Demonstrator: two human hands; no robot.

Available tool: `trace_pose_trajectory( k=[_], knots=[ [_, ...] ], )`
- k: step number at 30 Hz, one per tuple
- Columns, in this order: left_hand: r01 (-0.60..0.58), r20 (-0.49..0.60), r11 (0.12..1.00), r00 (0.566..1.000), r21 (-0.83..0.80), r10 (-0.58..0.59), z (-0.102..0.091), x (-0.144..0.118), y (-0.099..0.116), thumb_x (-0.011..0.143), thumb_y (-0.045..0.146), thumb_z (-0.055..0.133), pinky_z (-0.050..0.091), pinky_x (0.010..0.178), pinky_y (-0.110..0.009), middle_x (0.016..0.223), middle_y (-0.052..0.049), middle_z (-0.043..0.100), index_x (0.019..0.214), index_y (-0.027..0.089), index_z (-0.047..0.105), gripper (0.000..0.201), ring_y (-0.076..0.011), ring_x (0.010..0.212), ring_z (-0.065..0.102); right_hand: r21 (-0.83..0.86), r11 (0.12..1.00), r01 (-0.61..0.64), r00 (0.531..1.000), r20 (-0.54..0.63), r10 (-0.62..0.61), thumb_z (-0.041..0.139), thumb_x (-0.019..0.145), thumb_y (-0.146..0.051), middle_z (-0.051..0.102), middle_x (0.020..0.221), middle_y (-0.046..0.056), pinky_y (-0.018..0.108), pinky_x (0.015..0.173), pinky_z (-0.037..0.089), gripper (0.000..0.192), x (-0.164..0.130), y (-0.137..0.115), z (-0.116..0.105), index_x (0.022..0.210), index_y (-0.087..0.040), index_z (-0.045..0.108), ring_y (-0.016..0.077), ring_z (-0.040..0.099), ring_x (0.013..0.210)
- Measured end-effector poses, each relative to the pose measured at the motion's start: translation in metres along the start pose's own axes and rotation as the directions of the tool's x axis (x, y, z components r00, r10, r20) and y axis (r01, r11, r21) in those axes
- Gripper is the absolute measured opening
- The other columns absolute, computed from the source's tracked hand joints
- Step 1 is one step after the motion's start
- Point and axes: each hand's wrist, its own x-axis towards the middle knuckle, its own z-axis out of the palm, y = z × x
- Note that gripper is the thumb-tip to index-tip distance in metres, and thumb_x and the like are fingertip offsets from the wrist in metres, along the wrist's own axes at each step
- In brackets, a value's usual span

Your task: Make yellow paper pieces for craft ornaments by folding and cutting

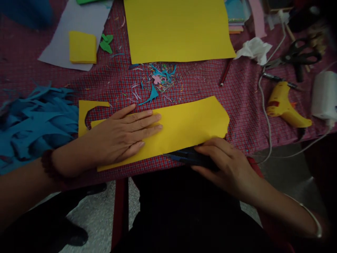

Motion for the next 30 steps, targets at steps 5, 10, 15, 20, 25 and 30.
trace_pose_trajectory(
  k=[5,10,15,20,25,30],
  knots=[
    [-0.024,-0.032,1.000,0.999,-0.007,0.024,0.000,0.000,0.000,0.097,0.031,0.032,0.008,0.120,-0.041,0.157,0.004,0.031,0.149,0.031,0.026,0.052,-0.0184,0.144,0.025,0.021,1.000,-0.017,1.000,0.019,0.017,0.064,0.088,-0.022,0.059,0.100,0.011,0.032,0.074,0.054,0.029,0.000,-0.004,0.001,0.114,-0.014,0.053,0.0211,0.059,0.090],
    [-0.012,-0.030,1.000,0.999,0.007,0.013,-0.001,0.000,0.003,0.098,0.030,0.030,0.008,0.119,-0.039,0.157,0.002,0.031,0.148,0.028,0.029,0.050,-0.0167,0.145,0.024,0.002,1.000,0.030,1.000,0.005,-0.030,0.062,0.089,-0.025,0.061,0.099,0.011,0.036,0.076,0.054,0.024,0.010,-0.009,0.006,0.109,-0.014,0.054,0.0225,0.059,0.090],
    [0.005,-0.013,0.999,1.000,-0.035,-0.005,-0.004,0.001,0.004,0.098,0.030,0.029,0.008,0.120,-0.041,0.156,0.007,0.032,0.149,0.034,0.025,0.052,-0.0172,0.145,0.025,-0.018,0.999,0.044,0.999,-0.017,-0.044,0.063,0.089,-0.024,0.060,0.098,0.012,0.035,0.076,0.053,0.026,0.017,-0.014,0.010,0.110,-0.013,0.054,0.0226,0.059,0.089],
    [0.015,-0.023,0.999,1.000,0.050,-0.014,-0.003,-0.010,0.000,0.099,0.036,0.030,0.008,0.120,-0.043,0.158,0.000,0.029,0.148,0.026,0.029,0.050,-0.0186,0.147,0.018,-0.031,0.998,0.046,0.998,0.047,-0.045,0.063,0.087,-0.020,0.058,0.107,0.012,0.040,0.083,0.050,0.035,0.006,-0.008,0.007,0.120,-0.016,0.054,0.0257,0.056,0.098],
    [0.127,0.036,0.989,0.991,0.072,-0.129,-0.006,-0.030,0.002,0.100,0.037,0.027,0.008,0.120,-0.045,0.159,0.002,0.025,0.149,0.031,0.027,0.050,-0.0187,0.148,0.015,-0.079,0.997,-0.002,1.000,0.020,0.003,0.060,0.090,-0.022,0.053,0.109,0.012,0.041,0.079,0.050,0.044,-0.006,-0.003,0.009,0.132,-0.020,0.050,0.0268,0.054,0.097],
    [0.115,0.025,0.992,0.993,0.058,-0.116,-0.007,-0.034,0.005,0.099,0.033,0.029,0.008,0.120,-0.044,0.160,0.002,0.023,0.150,0.029,0.024,0.051,-0.0183,0.147,0.014,-0.023,1.000,0.001,0.998,-0.056,-0.002,0.057,0.091,-0.021,0.054,0.111,0.012,0.041,0.083,0.049,0.045,-0.008,-0.009,0.021,0.134,-0.018,0.045,0.0267,0.054,0.099]
  ],
)
